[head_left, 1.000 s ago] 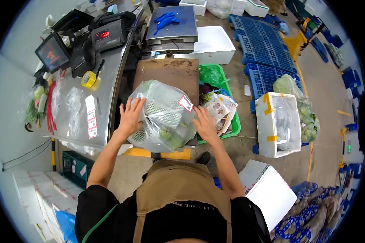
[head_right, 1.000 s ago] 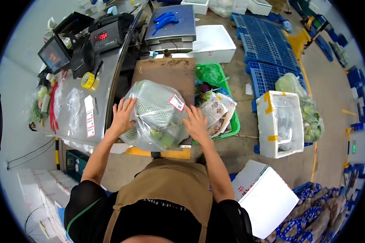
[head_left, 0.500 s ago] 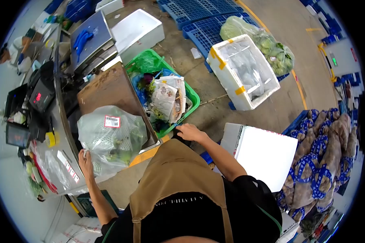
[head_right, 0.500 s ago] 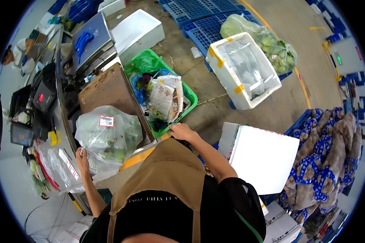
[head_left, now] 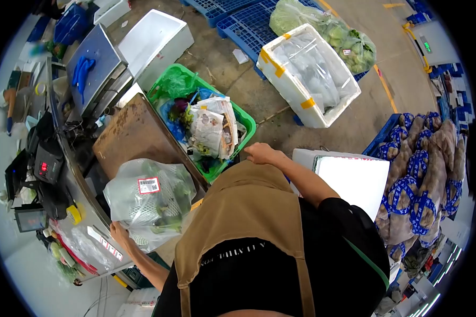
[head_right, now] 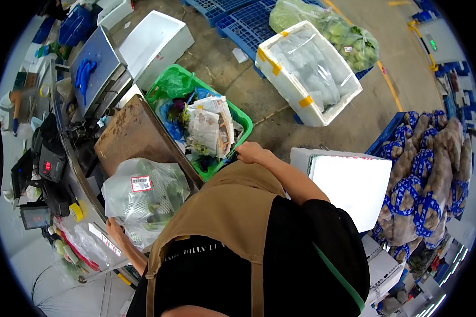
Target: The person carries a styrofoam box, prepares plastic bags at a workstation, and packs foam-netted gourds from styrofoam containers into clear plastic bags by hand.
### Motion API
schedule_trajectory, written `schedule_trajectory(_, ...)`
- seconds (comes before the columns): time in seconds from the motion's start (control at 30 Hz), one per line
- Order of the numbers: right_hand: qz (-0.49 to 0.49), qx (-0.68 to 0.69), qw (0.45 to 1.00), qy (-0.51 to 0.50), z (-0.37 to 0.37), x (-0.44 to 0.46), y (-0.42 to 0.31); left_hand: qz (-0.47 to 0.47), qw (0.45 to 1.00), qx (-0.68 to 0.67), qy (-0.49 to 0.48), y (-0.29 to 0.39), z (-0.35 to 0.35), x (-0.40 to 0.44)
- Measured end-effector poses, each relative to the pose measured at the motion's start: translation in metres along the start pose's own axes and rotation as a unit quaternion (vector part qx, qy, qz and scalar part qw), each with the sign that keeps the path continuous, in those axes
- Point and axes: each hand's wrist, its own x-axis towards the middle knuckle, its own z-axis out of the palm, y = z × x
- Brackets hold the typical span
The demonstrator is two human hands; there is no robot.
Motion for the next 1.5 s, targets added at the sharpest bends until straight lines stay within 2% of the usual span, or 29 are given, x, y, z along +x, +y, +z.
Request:
schedule_trajectory(0.03, 0.001, 0.001, 1.0, -0.023, -0.006, 0.004, -0.001, 0.023, 0.999, -0.029, 0.006, 0.01, 0.005, -0.003)
schedule_trajectory(0.13, 0.001, 0.01, 0.998, -0.068, -0.02, 0.019, -0.003, 0.041, 0.999, 0.015, 0.017, 0.017, 0.021, 0.007)
schedule_trajectory(0.2, 0.0, 0.016, 0.997, -0.076, -0.03, 0.03, 0.006, 0.027, 0.997, 0.066, -0.024, 0.03, 0.025, 0.009)
schedule_trajectory(0.23, 0.001, 0.048, 0.998, -0.041, -0.032, 0.035, 0.012, 0.035, 0.993, 0.097, -0.051, 0.044, 0.029, 0.006)
schedule_trajectory(0.33, -0.063, 0.137, 0.988, -0.033, -0.054, 0.057, 0.029, 0.025, 0.976, 0.17, -0.132, 0.108, 0.05, -0.016)
schedule_trajectory(0.4, -0.102, 0.124, 0.984, -0.077, -0.06, 0.087, 0.04, 0.019, 0.957, 0.224, -0.184, 0.177, 0.074, -0.044)
schedule_trajectory(0.43, -0.108, 0.133, 0.981, -0.093, -0.059, 0.105, 0.042, 0.009, 0.939, 0.273, -0.211, 0.191, 0.078, -0.04)
schedule_trajectory(0.47, -0.11, 0.142, 0.978, -0.108, -0.057, 0.123, 0.047, 0.012, 0.946, 0.248, -0.211, 0.204, 0.087, -0.038)
schedule_trajectory(0.53, -0.139, 0.245, 0.959, -0.037, -0.036, 0.157, 0.056, 0.016, 0.956, 0.2, -0.215, 0.228, 0.109, -0.038)
schedule_trajectory(0.6, -0.08, 0.374, 0.921, -0.073, -0.055, 0.169, 0.049, 0.016, 0.947, 0.222, -0.233, 0.266, 0.141, -0.045)
schedule_trajectory(0.67, 0.081, 0.499, 0.833, -0.224, -0.1, 0.18, 0.041, 0.007, 0.942, 0.209, -0.262, 0.305, 0.179, -0.057)
schedule_trajectory(0.73, 0.075, 0.624, 0.736, -0.253, -0.071, 0.201, 0.05, 0.003, 0.922, 0.257, -0.288, 0.351, 0.218, -0.058)
schedule_trajectory(0.8, 0.156, 0.679, 0.625, -0.353, -0.108, 0.205, 0.068, 0.055, 0.899, 0.297, -0.317, 0.385, 0.261, -0.045)
schedule_trajectory(0.83, 0.18, 0.703, 0.582, -0.366, -0.121, 0.21, 0.08, 0.038, 0.896, 0.305, -0.32, 0.401, 0.285, -0.036)
schedule_trajectory(0.87, 0.206, 0.727, 0.533, -0.38, -0.142, 0.212, 0.093, 0.081, 0.885, 0.317, -0.331, 0.438, 0.317, -0.035)
schedule_trajectory(0.93, 0.376, 0.81, 0.321, -0.314, -0.19, 0.214, 0.125, 0.169, 0.852, 0.341, -0.359, 0.508, 0.392, -0.037)
schedule_trajectory(1.0, 0.203, 0.889, 0.327, -0.248, -0.183, 0.241, 0.181, 0.226, 0.815, 0.355, -0.398, 0.546, 0.459, -0.028)
schedule_trajectory(1.07, 0.207, 0.945, 0.172, -0.185, -0.174, 0.276, 0.222, 0.267, 0.779, 0.373, -0.428, 0.569, 0.528, -0.016)
schedule_trajectory(1.13, 0.245, 0.933, 0.243, -0.098, -0.229, 0.292, 0.267, 0.31, 0.74, 0.389, -0.453, 0.591, 0.601, -0.01)
schedule_trajectory(1.17, 0.263, 0.922, 0.277, -0.056, -0.259, 0.295, 0.283, 0.367, 0.711, 0.389, -0.456, 0.592, 0.638, -0.002)
schedule_trajectory(1.2, 0.248, 0.921, 0.302, 0.001, -0.273, 0.291, 0.296, 0.394, 0.685, 0.399, -0.465, 0.599, 0.676, 0.003)
schedule_trajectory(1.27, 0.212, 0.904, 0.352, 0.12, -0.296, 0.277, 0.338, 0.46, 0.666, 0.382, -0.446, 0.601, 0.76, 0.022)
schedule_trajectory(1.33, 0.201, 0.904, 0.316, 0.205, -0.302, 0.244, 0.377, 0.512, 0.647, 0.368, -0.429, 0.618, 0.841, 0.034)
schedule_trajectory(1.4, 0.237, 0.879, 0.318, 0.264, -0.296, 0.194, 0.408, 0.543, 0.627, 0.365, -0.423, 0.639, 0.922, 0.038)
schedule_trajectory(1.5, 0.362, 0.805, 0.313, 0.35, -0.252, 0.114, 0.437, 0.567, 0.592, 0.387, -0.423, 0.645, 1.016, 0.035)
